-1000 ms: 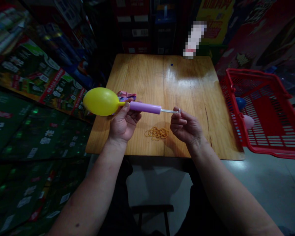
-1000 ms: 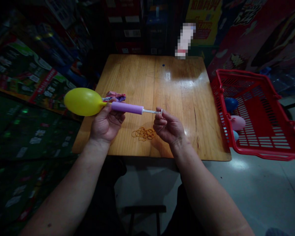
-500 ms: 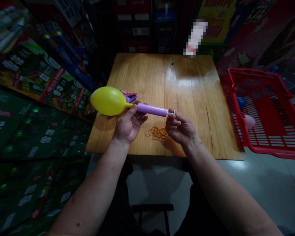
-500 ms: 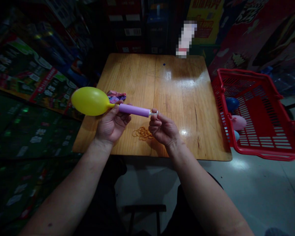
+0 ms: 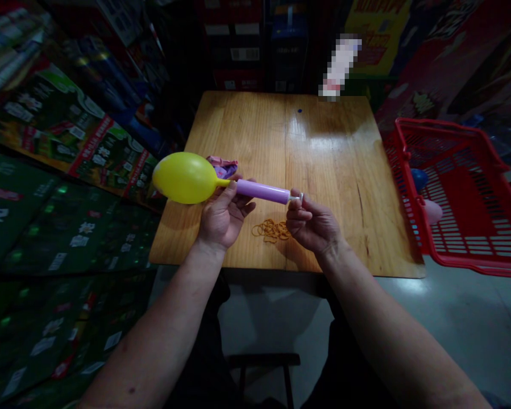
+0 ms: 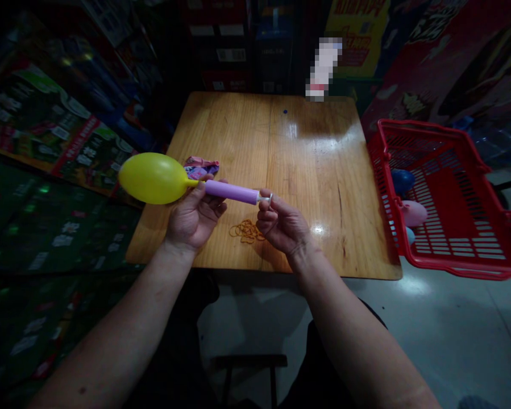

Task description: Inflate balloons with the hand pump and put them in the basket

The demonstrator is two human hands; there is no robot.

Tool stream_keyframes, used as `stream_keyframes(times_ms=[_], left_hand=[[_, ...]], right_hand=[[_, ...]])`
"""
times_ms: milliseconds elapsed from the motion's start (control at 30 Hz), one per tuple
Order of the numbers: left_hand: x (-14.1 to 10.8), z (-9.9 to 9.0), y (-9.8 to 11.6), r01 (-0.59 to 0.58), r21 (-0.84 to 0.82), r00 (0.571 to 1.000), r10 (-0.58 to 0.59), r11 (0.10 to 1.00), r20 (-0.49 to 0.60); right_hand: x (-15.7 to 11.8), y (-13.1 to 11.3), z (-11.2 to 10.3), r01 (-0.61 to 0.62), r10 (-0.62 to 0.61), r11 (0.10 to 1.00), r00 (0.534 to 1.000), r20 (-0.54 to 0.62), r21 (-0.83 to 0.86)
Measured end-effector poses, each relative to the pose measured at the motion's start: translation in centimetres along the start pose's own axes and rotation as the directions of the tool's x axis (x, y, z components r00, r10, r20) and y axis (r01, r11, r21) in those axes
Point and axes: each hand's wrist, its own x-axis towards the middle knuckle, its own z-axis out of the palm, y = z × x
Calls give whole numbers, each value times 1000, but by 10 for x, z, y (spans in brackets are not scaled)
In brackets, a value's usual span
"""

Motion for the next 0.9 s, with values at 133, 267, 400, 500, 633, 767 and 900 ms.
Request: stream_keyframes(times_ms=[133,267,400,500,633,767,900], left_hand=[[2,-2,4,15,0,1000,-15,1000,-22],[6,-8,19,-80,6,995,80,997,-59],[5,-8,22,-100,12,993,101,995,-62],[1,-2,13,-18,21,1000,19,1000,-24],[-1,2,1,13,20,999,-12,1000,-37],[4,-4,8,-15,25,998,16,1000,-61],[7,-11,23,-135,29,986,138,990,-90]], right_hand=[[-3,-4,5,-5,4,1000,999,-51,-19],[-11,-20,5,91,-93,994,995,-22,-65],[-11,-21,3,118,-121,990,992,-35,-77],[-6,-10,2,45,-47,999,997,-63,-30],[-1,-1,-1,5,-4,999,1000,-22,36],[-5,-10,-1,9,-9,999,1000,7,38],[-10,-24,1,106,-107,993,994,-28,-56]])
